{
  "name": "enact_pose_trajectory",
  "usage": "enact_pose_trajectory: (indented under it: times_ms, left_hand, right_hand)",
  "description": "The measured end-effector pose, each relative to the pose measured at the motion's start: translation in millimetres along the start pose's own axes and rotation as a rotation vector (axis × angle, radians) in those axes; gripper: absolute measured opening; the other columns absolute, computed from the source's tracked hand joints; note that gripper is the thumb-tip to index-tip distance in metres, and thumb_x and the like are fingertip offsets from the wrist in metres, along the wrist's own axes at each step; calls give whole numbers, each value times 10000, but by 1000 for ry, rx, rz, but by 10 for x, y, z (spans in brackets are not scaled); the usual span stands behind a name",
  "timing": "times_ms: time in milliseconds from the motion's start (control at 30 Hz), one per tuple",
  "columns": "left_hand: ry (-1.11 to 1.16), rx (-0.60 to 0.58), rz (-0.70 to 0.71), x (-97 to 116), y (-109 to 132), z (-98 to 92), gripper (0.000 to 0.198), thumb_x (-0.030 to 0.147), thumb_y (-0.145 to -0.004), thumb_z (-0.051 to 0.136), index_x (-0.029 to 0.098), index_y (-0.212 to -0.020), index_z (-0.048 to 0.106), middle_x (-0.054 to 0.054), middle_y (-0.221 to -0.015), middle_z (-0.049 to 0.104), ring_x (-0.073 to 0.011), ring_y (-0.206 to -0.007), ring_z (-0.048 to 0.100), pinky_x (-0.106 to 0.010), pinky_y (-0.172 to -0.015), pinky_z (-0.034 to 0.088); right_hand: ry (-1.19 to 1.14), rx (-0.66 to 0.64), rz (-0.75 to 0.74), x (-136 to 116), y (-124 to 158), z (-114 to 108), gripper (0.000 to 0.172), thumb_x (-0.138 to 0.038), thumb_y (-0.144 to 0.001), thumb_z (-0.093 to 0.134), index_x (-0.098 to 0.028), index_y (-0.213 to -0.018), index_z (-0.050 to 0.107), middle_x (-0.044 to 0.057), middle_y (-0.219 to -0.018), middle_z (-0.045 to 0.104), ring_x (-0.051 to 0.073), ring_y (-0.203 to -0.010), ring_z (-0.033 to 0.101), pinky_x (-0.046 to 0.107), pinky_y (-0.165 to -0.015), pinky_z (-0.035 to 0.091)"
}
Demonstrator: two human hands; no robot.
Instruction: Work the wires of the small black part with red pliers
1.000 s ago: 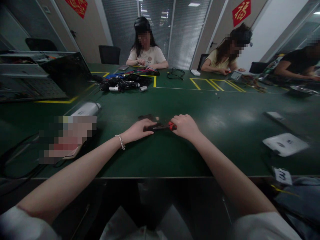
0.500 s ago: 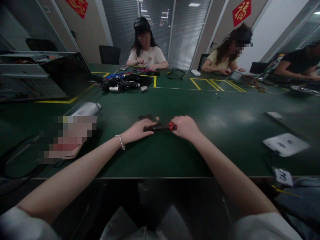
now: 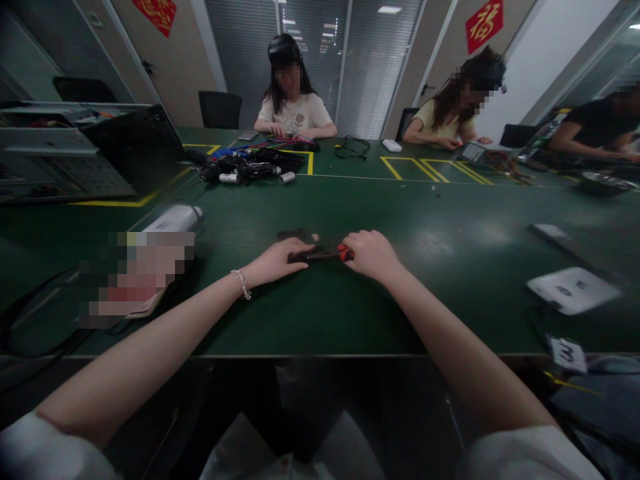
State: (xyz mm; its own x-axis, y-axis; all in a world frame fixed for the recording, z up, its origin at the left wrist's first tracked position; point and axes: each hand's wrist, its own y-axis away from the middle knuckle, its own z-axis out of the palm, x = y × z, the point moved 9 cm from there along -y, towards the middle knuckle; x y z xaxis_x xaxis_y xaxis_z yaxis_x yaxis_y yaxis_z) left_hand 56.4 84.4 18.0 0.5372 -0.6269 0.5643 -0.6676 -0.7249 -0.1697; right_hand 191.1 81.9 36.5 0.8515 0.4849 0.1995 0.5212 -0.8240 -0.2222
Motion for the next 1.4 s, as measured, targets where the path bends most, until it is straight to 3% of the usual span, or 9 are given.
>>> enact_pose_trajectory:
  times_ms: [1400]
  left_hand:
    - [-1,-6,-9,-12,3,1,458,245,-813,568,186,-1258,476,-70,-1133,538,-177,-1002,524,-321,-894,404]
  right_hand:
    - [-15,-7,1,4,-7,-10,199,-293,-733,511,-174,-863,604,65,-853,628,197,-774,535,306,-653,355]
